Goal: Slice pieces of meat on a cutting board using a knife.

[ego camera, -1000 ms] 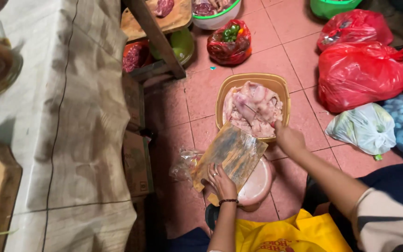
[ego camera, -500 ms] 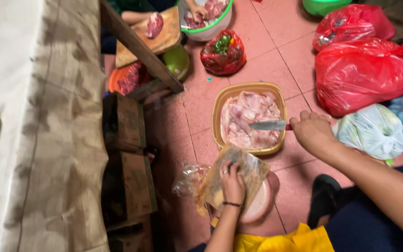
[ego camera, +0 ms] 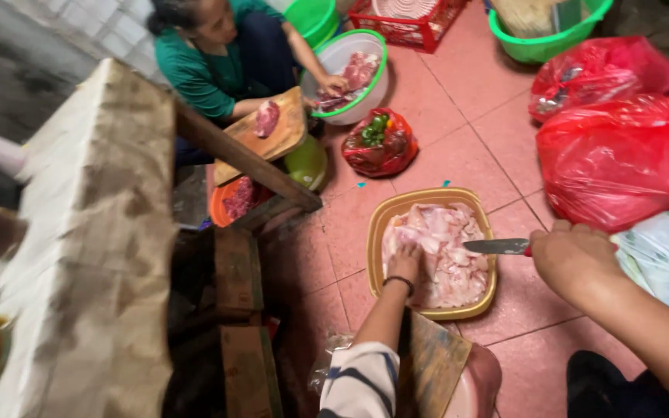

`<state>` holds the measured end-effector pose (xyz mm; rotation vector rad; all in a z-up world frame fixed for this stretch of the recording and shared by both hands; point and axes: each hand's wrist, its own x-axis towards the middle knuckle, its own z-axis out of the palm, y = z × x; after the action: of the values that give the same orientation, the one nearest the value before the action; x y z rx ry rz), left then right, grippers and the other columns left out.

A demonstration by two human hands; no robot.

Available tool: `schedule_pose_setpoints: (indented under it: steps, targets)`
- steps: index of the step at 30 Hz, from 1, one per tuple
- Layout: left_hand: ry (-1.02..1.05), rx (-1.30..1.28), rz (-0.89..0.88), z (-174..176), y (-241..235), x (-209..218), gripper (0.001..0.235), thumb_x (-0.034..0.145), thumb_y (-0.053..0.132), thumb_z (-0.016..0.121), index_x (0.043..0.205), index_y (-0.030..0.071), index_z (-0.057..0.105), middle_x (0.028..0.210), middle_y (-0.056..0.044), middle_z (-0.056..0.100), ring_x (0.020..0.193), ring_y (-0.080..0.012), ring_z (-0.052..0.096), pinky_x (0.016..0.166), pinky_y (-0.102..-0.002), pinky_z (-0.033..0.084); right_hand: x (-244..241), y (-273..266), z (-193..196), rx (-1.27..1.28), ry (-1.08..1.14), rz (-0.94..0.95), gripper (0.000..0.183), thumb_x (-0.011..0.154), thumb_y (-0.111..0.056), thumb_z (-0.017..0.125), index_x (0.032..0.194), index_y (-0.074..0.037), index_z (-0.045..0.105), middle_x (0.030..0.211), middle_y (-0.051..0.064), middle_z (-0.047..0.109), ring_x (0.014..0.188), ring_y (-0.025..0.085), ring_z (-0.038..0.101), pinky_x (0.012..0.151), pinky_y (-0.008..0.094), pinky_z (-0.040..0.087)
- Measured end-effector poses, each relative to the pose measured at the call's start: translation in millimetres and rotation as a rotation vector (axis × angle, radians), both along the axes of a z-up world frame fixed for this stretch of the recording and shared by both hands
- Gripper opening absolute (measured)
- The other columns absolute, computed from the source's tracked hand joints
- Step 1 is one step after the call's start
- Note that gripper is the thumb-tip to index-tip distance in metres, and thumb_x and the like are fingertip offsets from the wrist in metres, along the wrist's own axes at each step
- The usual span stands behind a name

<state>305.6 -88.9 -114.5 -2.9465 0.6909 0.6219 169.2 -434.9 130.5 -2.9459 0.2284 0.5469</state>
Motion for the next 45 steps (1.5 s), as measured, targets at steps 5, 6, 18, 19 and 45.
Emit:
schedule_pose_setpoints:
  steps: [5,6,18,19,45]
  targets:
    - [0.058,0.097,-0.146,-52,-11,54,0.051,0.101,0.040,0.040,0.150,0.025,0.041,0.159,0.005,0.035,0.152,-0.0265,0.022,0.115,-0.061,0.027,0,-1,-5,0.001,-0.001,0.039,0.028,0.096,-0.027,0.043,0.105,-0.017,0.067,0.106,0.014,0.066,0.093,0.034,0.069,0.082,0.049,0.055]
    - [0.056,0.093,-0.159,-64,-9,60,0.045,0.103,0.034,0.037,0.146,0.026,0.046,0.154,0.004,0.042,0.152,-0.0267,0.022,0.115,-0.062,0.026,-4,0,-8,-0.021,-0.104,0.079,0.025,0.094,-0.026,0.045,0.101,-0.015,0.066,0.098,0.014,0.066,0.085,0.035,0.069,0.076,0.049,0.056]
    - [0.564,-0.339,0.375,4,13,50,0.030,0.085,0.036,0.075,0.106,0.015,0.074,0.095,0.000,0.075,0.086,-0.0166,0.068,0.085,-0.030,0.056,2,-6,-10,-0.024,-0.002,0.071,0.024,0.095,-0.025,0.045,0.103,-0.013,0.065,0.100,0.015,0.067,0.084,0.034,0.070,0.070,0.049,0.057]
    - [0.566,-0.335,0.377,14,14,49,0.030,0.085,0.036,0.075,0.106,0.015,0.074,0.095,0.000,0.075,0.086,-0.0166,0.068,0.085,-0.030,0.056,4,-5,-8,-0.021,0.001,0.071,0.024,0.095,-0.025,0.045,0.103,-0.013,0.065,0.100,0.015,0.067,0.084,0.034,0.070,0.070,0.049,0.057]
    - [0.201,-0.191,0.490,-47,7,58,0.027,0.089,0.042,0.065,0.115,0.040,0.073,0.105,0.001,0.079,0.113,-0.0209,0.071,0.096,-0.039,0.058,8,-4,9,0.166,0.207,-0.001,0.047,0.102,-0.011,0.026,0.113,-0.005,0.071,0.097,0.023,0.073,0.098,0.043,0.075,0.081,0.056,0.057]
